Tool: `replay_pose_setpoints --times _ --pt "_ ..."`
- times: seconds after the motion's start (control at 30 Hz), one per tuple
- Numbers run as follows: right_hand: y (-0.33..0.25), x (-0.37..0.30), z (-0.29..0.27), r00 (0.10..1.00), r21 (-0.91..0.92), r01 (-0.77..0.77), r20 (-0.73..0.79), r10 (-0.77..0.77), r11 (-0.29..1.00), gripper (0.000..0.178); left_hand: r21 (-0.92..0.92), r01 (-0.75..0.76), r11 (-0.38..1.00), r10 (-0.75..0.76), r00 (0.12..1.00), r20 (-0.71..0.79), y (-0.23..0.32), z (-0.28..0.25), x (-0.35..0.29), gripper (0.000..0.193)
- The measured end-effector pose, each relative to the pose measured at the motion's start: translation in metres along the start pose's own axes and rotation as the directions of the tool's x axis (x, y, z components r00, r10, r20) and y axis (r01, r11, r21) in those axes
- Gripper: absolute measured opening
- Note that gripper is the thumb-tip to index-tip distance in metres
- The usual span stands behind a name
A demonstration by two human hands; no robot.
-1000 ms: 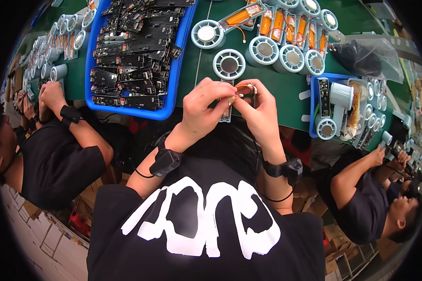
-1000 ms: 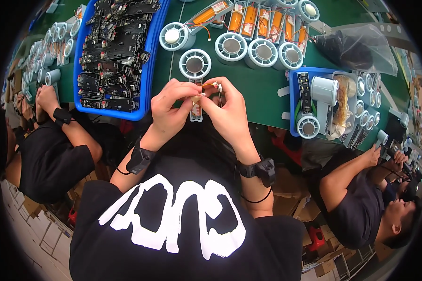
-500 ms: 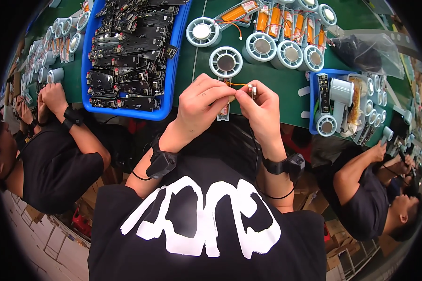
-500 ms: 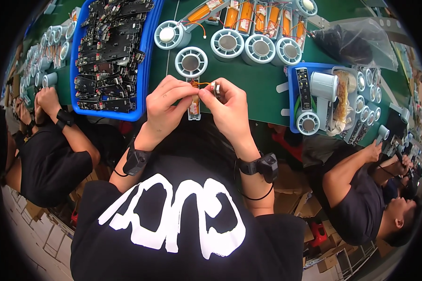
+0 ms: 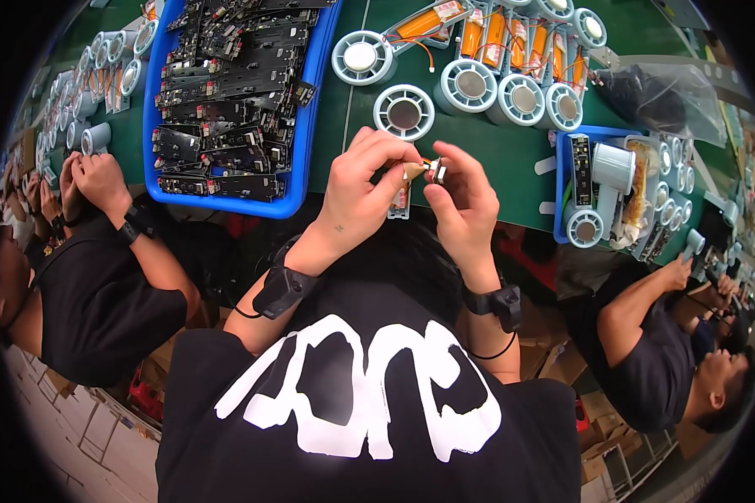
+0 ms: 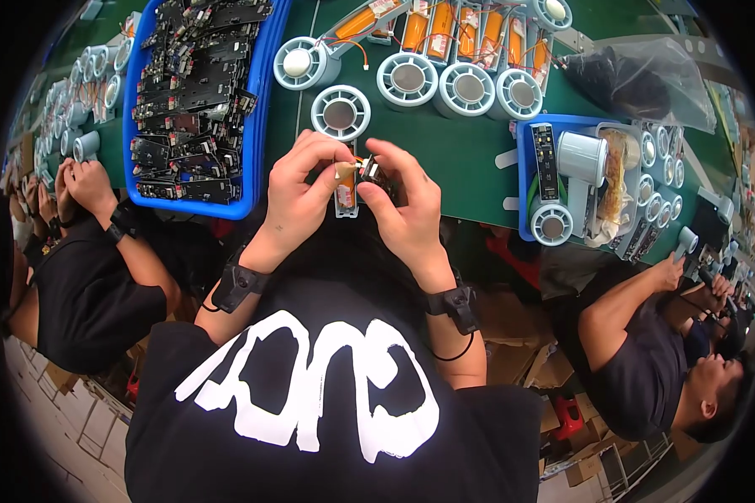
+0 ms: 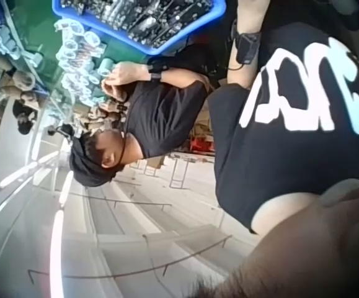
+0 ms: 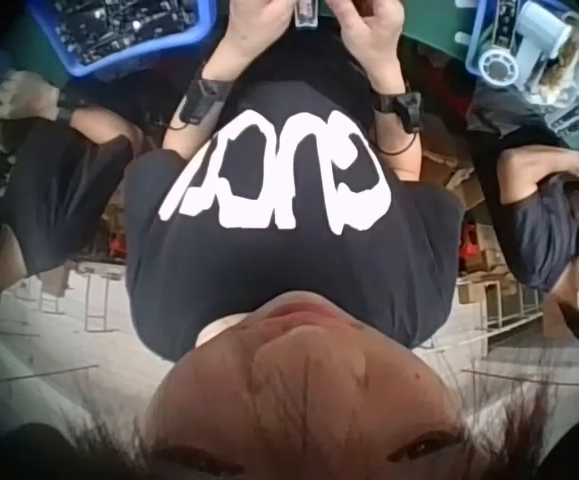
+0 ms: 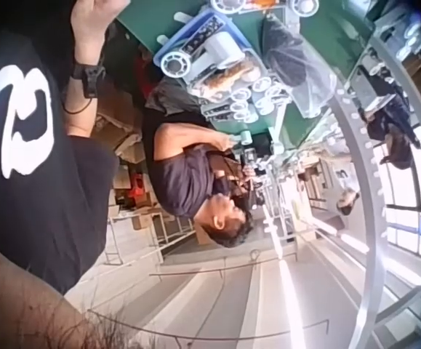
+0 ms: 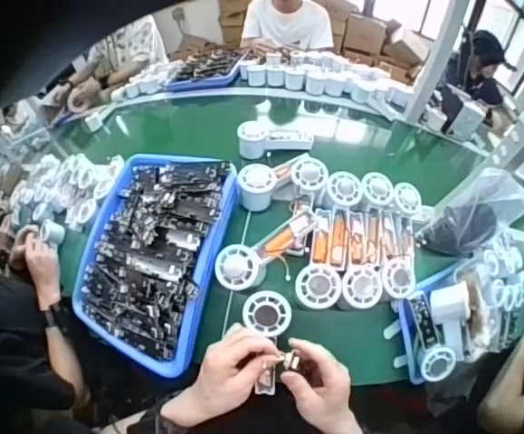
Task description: The person picks up a circuit board and a battery, connects their wires by hand, and presses the board into the handle of a handheld fan. They then pick up a fan motor and place it into the fan's circular housing.
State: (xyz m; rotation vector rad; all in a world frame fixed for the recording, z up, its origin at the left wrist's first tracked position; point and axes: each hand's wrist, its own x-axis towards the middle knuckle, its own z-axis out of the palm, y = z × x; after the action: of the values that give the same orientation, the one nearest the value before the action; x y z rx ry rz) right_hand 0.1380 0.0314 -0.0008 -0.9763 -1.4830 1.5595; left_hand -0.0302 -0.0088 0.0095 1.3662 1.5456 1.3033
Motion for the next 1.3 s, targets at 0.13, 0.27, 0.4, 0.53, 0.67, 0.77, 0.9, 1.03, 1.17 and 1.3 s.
replay_pose_setpoints --times 0.13,0.27,0.4,0.53,0.67,0.77,0.9,1.03,1.17,1.3 --pt "0.005 0.011 -0.006 0.967 -0.173 0.255 0.070 -0.246 0.951 0.045 -0.131 0.101 0.986 -0.101 0.995 0.000 0.001 0.000 0.000 0.005" --pt "0.007 0.012 -0.006 0.951 -0.210 0.309 0.076 -0.300 0.928 0.044 -0.194 0.129 0.973 -0.129 0.992 0.011 0.003 0.000 0.000 0.005" --pt "0.005 0.013 -0.007 0.951 -0.234 0.308 0.093 -0.295 0.922 0.044 -0.179 0.154 0.972 -0.150 0.988 0.033 0.004 -0.002 -0.001 0.006" --pt "0.010 0.013 -0.006 0.943 -0.244 0.333 0.068 -0.326 0.911 0.046 -0.201 0.172 0.964 -0.166 0.985 0.045 0.006 -0.002 0.001 0.007" --pt "0.010 0.014 -0.006 0.928 -0.263 0.372 0.085 -0.363 0.890 0.046 -0.236 0.200 0.951 -0.192 0.980 0.055 0.007 -0.002 0.000 0.009" --pt "0.013 0.018 -0.009 0.904 -0.267 0.427 0.117 -0.411 0.864 0.046 -0.220 0.202 0.954 -0.193 0.979 0.062 0.007 -0.004 0.001 0.009" --pt "0.017 0.024 -0.011 0.862 -0.264 0.506 0.155 -0.482 0.821 0.046 -0.228 0.245 0.942 -0.233 0.969 0.079 0.010 -0.005 0.001 0.010" --pt "0.016 0.022 -0.009 0.866 -0.280 0.500 0.162 -0.473 0.819 0.042 -0.209 0.228 0.951 -0.219 0.973 0.067 0.010 -0.005 0.001 0.010" --pt "0.019 0.021 -0.009 0.889 -0.254 0.458 0.145 -0.434 0.852 0.037 -0.345 0.308 0.887 -0.297 0.951 0.085 0.014 -0.001 0.001 0.008" --pt "0.016 0.019 -0.008 0.905 -0.248 0.424 0.144 -0.399 0.871 0.035 -0.417 0.362 0.834 -0.356 0.930 0.096 0.015 0.001 0.000 0.008"
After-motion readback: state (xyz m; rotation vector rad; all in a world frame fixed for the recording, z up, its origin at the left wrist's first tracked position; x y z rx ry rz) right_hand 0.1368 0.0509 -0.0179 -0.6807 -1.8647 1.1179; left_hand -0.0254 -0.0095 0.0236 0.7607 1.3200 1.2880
